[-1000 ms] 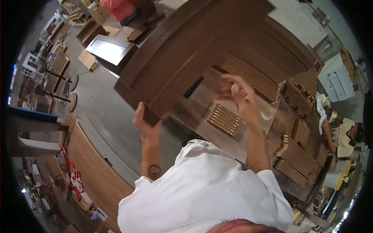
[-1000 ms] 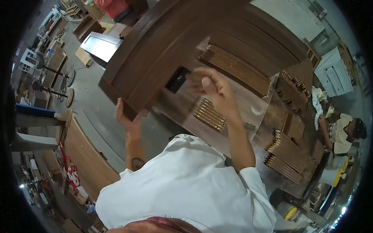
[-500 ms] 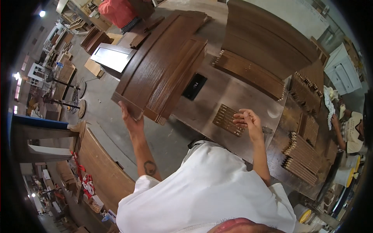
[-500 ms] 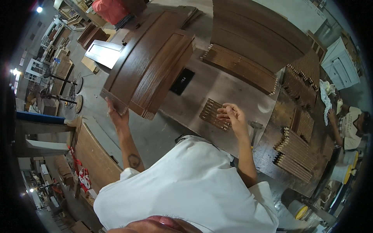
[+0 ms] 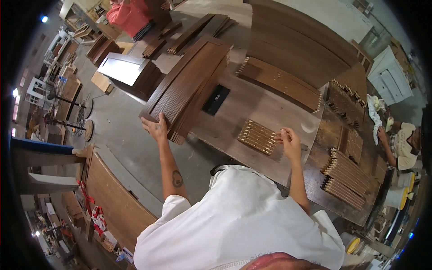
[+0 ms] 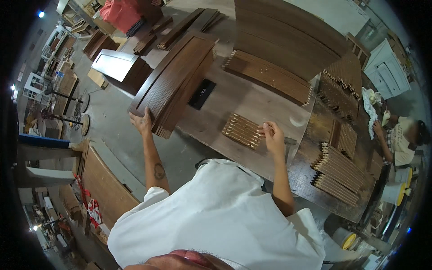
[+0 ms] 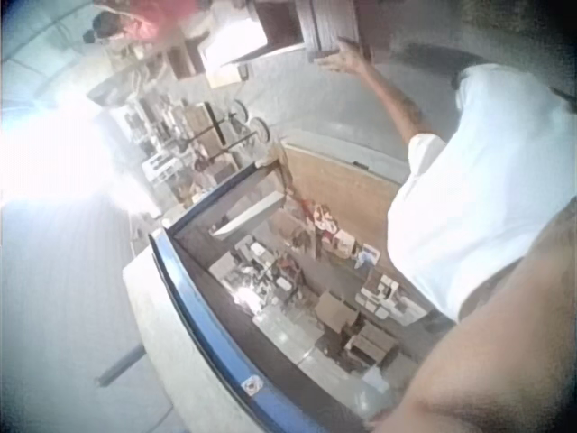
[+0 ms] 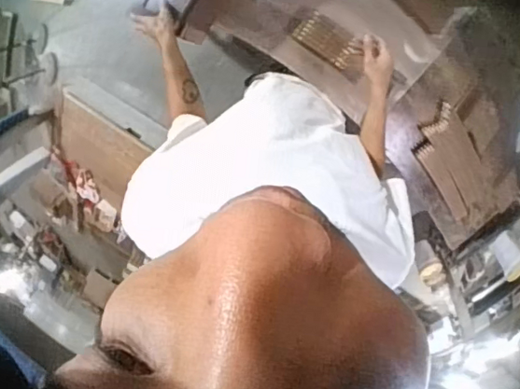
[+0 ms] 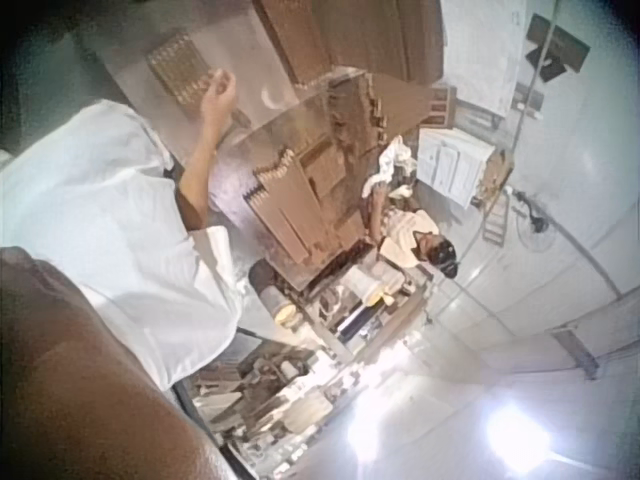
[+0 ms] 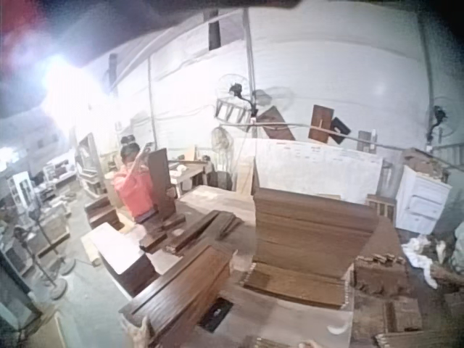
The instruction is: The person assembles wooden panels by fitting wooden pieces together with dowels, tapping them into place with a hammer, and securing them using a power tool.
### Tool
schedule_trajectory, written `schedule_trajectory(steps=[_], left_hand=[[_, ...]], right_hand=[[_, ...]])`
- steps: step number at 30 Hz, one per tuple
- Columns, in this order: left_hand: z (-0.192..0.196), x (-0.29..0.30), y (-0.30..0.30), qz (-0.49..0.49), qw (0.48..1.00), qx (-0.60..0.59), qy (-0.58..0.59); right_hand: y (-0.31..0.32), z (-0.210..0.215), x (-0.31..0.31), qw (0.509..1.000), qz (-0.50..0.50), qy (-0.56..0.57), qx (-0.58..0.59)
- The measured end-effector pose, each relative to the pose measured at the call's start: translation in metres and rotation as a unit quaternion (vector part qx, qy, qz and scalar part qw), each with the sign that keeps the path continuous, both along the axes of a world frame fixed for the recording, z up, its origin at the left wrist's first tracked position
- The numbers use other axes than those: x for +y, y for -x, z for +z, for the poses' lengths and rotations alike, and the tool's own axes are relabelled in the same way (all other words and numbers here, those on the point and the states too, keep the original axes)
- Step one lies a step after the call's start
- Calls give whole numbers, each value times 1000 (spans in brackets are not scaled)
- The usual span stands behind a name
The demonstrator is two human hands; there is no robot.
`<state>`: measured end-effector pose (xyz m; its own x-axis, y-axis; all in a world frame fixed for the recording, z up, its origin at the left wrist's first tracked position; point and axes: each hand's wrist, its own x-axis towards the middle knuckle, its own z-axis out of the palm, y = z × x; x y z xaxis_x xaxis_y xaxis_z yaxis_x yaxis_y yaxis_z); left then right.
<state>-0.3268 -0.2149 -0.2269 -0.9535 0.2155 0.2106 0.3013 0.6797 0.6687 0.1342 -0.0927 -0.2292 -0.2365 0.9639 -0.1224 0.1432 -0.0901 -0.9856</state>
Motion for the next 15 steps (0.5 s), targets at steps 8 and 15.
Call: schedule_trajectory(steps=[8, 15], left_hand=[[-18, -13, -9, -58, 989, -81, -111], [-25, -1, -2, -35, 998, -11, -59]], right_hand=[[-48, -34, -35, 996, -82, 14, -13], [-56, -37, -29, 996, -91, 20, 4]])
